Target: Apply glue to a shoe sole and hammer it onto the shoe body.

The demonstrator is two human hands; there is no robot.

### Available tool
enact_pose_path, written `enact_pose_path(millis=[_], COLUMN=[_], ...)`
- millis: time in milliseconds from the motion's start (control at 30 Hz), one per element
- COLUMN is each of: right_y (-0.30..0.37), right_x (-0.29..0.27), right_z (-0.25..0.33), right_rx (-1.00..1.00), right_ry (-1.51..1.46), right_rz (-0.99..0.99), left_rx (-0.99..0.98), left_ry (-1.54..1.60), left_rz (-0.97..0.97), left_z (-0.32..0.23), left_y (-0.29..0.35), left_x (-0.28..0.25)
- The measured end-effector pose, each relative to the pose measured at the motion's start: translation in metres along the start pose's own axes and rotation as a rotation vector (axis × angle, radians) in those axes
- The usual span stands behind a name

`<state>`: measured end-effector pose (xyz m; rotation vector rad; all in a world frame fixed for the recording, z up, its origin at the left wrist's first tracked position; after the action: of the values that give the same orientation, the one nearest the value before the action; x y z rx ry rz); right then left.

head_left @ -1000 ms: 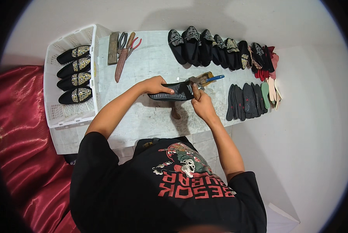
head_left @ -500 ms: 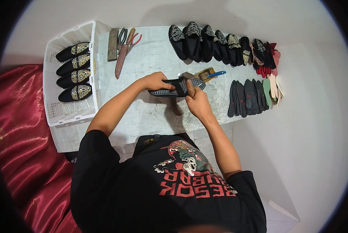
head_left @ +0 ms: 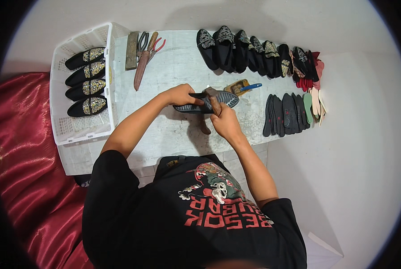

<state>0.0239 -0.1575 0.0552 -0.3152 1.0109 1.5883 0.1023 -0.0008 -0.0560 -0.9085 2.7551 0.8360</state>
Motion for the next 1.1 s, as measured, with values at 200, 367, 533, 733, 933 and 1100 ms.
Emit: enact_pose_path(millis=[200,367,533,733,933,1100], right_y=[0.001,-0.002,0.013,0.007,0.024,0.041], right_x=[0.009,0.013,-0.001,-0.007,-0.01,-0.011], right_z=[0.0,-0.001,0.002,-0.024,-0.033,-0.04], right_rx=[-0.017,-0.002,-0.057,0.02,0.025,0.003], right_ry=[-0.035,-0.048,-0.052,0.017,0.062,-0.011], right_rz=[0.027,0.031,-0.097,-0.118,-0.136,-0.174], left_rx=[0.003,0.005,-0.008,0.012,-0.016,-0.021], left_ry=[-0.044,-0.016,-0.077,-0.081,-0.025,-0.065], left_rz=[-0.011,-0.018,-0.019,-0.032,-0.019,-0.023], left_z=[0.001,0.003,-0.003,-0.004,-0.008,-0.006], left_y=[-0.002,-0.005,0.001,0.0,0.002,0.001], left_x=[0.0,-0.001,-0.002,-0.004,-0.002,-0.003])
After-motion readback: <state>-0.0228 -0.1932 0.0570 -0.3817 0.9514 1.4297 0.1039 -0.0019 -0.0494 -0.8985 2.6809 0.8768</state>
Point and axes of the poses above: each hand's wrist, its own y-axis away from the middle knuckle, its own x-axis out of the palm, z = x × y, the point moved 7 cm from there along -y, towards the middle knuckle, and after that the axes turned 3 degrees about -y, right-handed, at the moved point
